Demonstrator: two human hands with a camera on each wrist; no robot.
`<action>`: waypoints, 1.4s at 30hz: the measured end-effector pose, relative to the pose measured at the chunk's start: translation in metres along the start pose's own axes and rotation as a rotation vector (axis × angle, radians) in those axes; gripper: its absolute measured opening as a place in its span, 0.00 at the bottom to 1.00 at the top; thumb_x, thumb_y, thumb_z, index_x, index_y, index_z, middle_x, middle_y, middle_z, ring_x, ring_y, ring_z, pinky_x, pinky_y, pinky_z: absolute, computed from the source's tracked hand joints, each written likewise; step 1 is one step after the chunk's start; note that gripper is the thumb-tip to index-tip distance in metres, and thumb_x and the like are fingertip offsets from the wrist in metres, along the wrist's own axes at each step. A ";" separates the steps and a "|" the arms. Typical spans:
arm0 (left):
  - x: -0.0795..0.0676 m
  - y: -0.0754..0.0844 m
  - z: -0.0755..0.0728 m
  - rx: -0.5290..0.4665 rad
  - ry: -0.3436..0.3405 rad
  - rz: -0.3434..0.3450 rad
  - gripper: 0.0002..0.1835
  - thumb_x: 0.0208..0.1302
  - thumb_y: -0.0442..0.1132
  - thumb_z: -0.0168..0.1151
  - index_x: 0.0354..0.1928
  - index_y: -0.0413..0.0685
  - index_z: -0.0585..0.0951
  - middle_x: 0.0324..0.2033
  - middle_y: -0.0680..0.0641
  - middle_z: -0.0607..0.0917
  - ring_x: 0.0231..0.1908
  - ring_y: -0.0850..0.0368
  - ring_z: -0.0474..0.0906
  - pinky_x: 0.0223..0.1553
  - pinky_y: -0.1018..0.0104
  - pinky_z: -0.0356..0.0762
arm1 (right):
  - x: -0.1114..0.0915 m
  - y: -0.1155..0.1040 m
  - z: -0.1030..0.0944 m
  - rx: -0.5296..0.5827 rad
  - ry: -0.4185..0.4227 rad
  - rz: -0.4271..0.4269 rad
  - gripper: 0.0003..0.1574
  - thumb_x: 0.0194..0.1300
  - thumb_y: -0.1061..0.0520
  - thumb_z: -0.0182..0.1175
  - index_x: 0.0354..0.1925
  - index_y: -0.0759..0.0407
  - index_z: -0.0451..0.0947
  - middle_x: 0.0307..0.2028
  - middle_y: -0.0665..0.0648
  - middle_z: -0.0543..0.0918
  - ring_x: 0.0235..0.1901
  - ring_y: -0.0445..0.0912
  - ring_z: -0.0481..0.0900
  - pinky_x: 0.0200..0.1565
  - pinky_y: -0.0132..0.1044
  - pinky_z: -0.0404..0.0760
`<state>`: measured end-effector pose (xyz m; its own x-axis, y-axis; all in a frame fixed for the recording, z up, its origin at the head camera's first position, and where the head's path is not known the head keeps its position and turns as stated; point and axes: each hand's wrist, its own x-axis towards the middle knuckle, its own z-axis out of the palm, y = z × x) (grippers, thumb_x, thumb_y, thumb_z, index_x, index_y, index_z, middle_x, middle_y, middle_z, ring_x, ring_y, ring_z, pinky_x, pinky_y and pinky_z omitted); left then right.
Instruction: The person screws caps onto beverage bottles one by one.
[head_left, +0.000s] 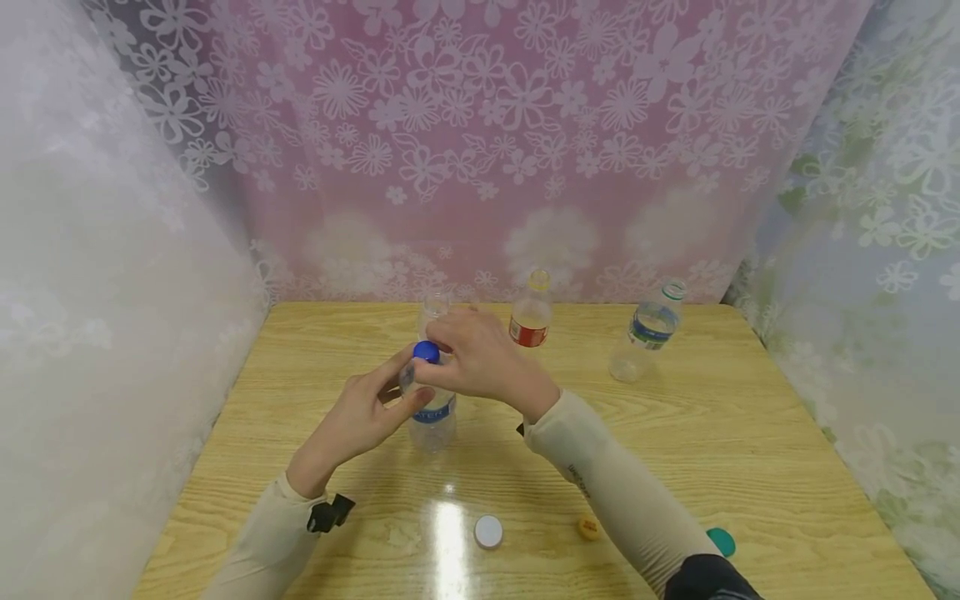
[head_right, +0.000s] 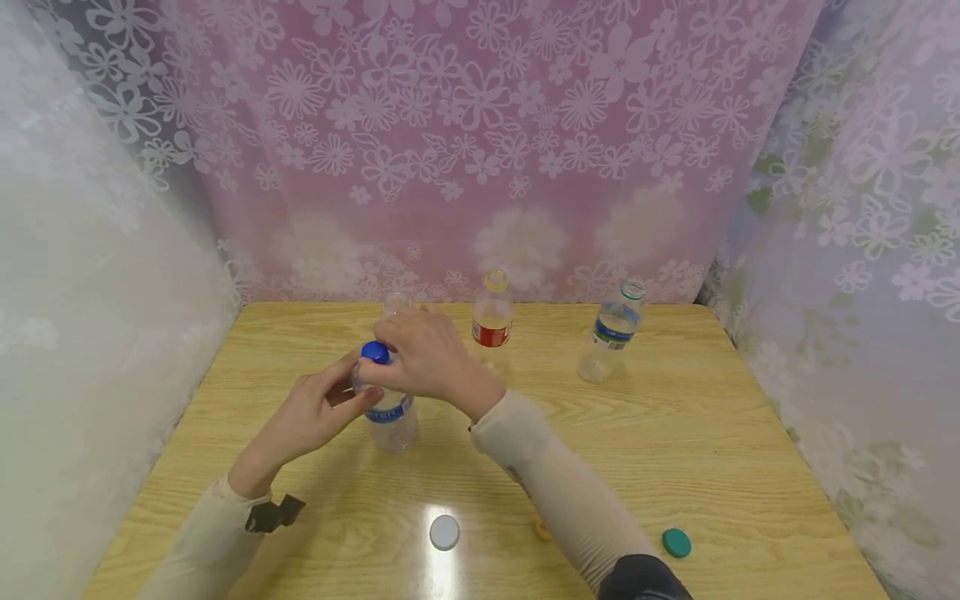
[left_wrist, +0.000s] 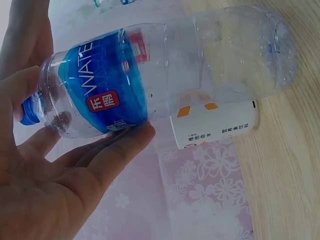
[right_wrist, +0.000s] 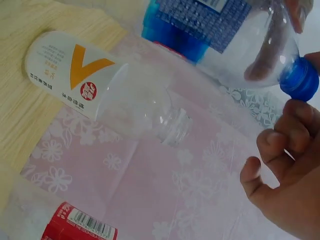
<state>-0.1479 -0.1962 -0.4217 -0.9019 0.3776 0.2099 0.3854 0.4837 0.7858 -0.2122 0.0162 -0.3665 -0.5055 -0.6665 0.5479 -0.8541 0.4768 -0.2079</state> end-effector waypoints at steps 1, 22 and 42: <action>0.000 0.000 0.000 0.000 0.003 0.003 0.38 0.78 0.52 0.62 0.84 0.57 0.59 0.74 0.43 0.75 0.64 0.46 0.82 0.61 0.54 0.85 | 0.000 0.000 0.001 -0.015 0.013 -0.002 0.24 0.62 0.47 0.61 0.17 0.51 0.62 0.17 0.44 0.59 0.20 0.40 0.55 0.32 0.33 0.54; 0.000 -0.002 0.006 -0.036 -0.005 0.009 0.39 0.79 0.51 0.62 0.84 0.56 0.57 0.76 0.43 0.71 0.68 0.45 0.78 0.63 0.53 0.83 | 0.002 0.000 -0.012 0.067 -0.208 0.046 0.10 0.63 0.49 0.52 0.27 0.49 0.65 0.23 0.43 0.62 0.28 0.42 0.59 0.34 0.33 0.59; 0.002 0.000 0.010 -0.036 0.028 0.009 0.38 0.78 0.51 0.62 0.84 0.59 0.59 0.76 0.45 0.72 0.68 0.44 0.79 0.63 0.51 0.84 | -0.005 0.001 -0.009 0.083 -0.168 0.126 0.21 0.69 0.42 0.59 0.26 0.51 0.70 0.20 0.44 0.66 0.26 0.42 0.60 0.29 0.33 0.60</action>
<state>-0.1475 -0.1874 -0.4274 -0.9037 0.3596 0.2325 0.3865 0.4513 0.8043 -0.2097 0.0253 -0.3626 -0.6164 -0.6941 0.3719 -0.7864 0.5182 -0.3363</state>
